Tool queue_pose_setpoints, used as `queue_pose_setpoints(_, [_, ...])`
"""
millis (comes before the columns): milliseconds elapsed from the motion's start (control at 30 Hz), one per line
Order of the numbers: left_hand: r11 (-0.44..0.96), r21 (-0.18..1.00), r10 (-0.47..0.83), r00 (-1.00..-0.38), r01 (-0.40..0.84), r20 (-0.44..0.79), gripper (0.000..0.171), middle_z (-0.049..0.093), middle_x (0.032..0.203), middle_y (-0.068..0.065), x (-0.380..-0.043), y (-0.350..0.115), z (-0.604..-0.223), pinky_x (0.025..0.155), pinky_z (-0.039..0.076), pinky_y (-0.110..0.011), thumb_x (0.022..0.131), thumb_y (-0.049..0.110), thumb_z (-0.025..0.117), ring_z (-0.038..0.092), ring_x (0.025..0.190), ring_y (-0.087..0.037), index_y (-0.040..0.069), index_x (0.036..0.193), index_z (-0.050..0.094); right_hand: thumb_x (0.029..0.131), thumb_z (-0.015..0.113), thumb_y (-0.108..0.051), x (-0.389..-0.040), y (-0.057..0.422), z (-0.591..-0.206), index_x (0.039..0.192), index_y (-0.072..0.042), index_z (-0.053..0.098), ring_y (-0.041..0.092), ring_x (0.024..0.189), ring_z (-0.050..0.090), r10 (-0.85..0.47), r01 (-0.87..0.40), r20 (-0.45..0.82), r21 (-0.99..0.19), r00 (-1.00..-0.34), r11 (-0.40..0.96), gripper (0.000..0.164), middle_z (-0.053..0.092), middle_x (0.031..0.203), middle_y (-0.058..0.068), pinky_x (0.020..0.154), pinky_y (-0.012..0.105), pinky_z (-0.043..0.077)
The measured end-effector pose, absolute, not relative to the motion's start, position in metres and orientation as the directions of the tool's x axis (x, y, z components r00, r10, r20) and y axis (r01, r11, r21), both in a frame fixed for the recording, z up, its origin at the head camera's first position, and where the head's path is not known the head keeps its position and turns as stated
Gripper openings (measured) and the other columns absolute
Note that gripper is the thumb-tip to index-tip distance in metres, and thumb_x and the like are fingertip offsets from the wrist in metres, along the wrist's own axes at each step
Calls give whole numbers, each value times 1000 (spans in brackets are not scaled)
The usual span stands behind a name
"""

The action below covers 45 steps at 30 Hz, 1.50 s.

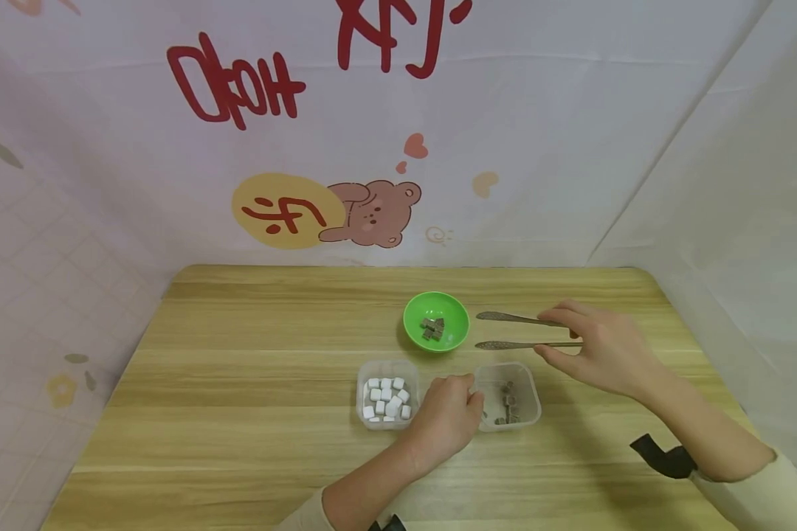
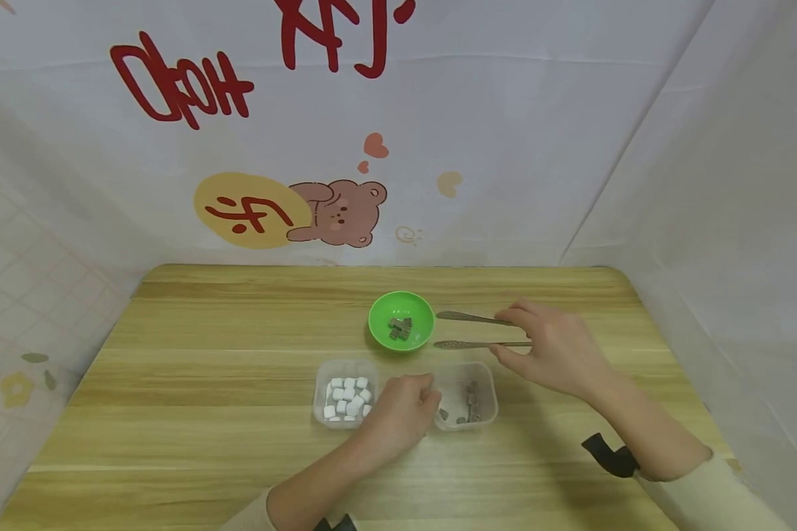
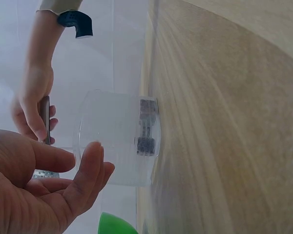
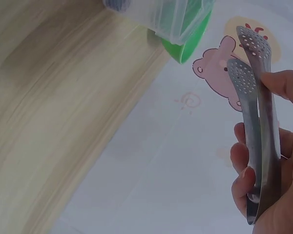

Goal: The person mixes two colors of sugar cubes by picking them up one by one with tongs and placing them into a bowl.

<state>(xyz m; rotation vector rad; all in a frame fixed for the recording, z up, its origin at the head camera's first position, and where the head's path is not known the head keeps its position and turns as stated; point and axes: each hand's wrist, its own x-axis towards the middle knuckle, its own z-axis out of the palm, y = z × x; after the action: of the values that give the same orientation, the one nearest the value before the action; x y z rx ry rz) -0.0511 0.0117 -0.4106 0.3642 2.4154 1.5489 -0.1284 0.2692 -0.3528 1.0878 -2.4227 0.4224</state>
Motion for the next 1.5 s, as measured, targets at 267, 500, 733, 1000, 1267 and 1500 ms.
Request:
queue_pose_setpoints(267, [408,910,335,-939,73,-75,29,40,55,7,-52,11,-410,42,30,-21,104,4,56,36,42,-4,9,75,53,103,49,-63,-122,277,-342,99,-10,78,11,63,66,-667,-792,528,-17,-526,610,60,73,91,-3,48,27,49])
queue_pose_setpoints(500, [394,917,339,-938,68,-76,30,40,55,8,-50,12,-410,41,29,-21,104,3,56,36,42,-3,10,75,53,104,45,-61,-117,280,-337,96,-12,79,13,62,66,-720,-815,500,48,-481,578,59,72,89,-4,44,24,44])
queue_pose_setpoints(733, [391,918,340,-938,70,-73,30,39,54,8,-50,12,-411,41,29,-21,104,4,55,35,41,-3,10,75,51,104,48,-54,-116,282,-334,95,-14,80,10,63,63,-775,-845,449,76,-444,529,52,70,87,-6,45,24,44])
queue_pose_setpoints(1000, [395,916,329,-942,71,-69,37,38,53,8,-51,12,-411,42,29,-21,103,3,55,34,41,-3,14,69,45,70,80,-30,-114,281,-328,94,-12,81,11,70,63,-830,-854,360,143,-426,500,30,71,90,-6,50,29,49])
queue_pose_setpoints(1267, [399,914,313,-947,70,-65,44,35,51,10,-51,13,-412,42,27,-20,103,3,56,31,41,-1,17,65,39,63,87,-22,-114,269,-323,91,-9,79,14,73,64,-874,-872,273,177,-403,457,32,72,88,-3,57,32,55])
queue_pose_setpoints(1500, [400,914,315,-946,64,-72,44,35,49,11,-50,14,-411,41,27,-19,103,4,55,31,39,0,17,64,41,62,79,-11,-115,251,-321,74,-10,65,14,59,45,-937,-893,152,288,-314,347,18,54,69,-4,49,26,40])
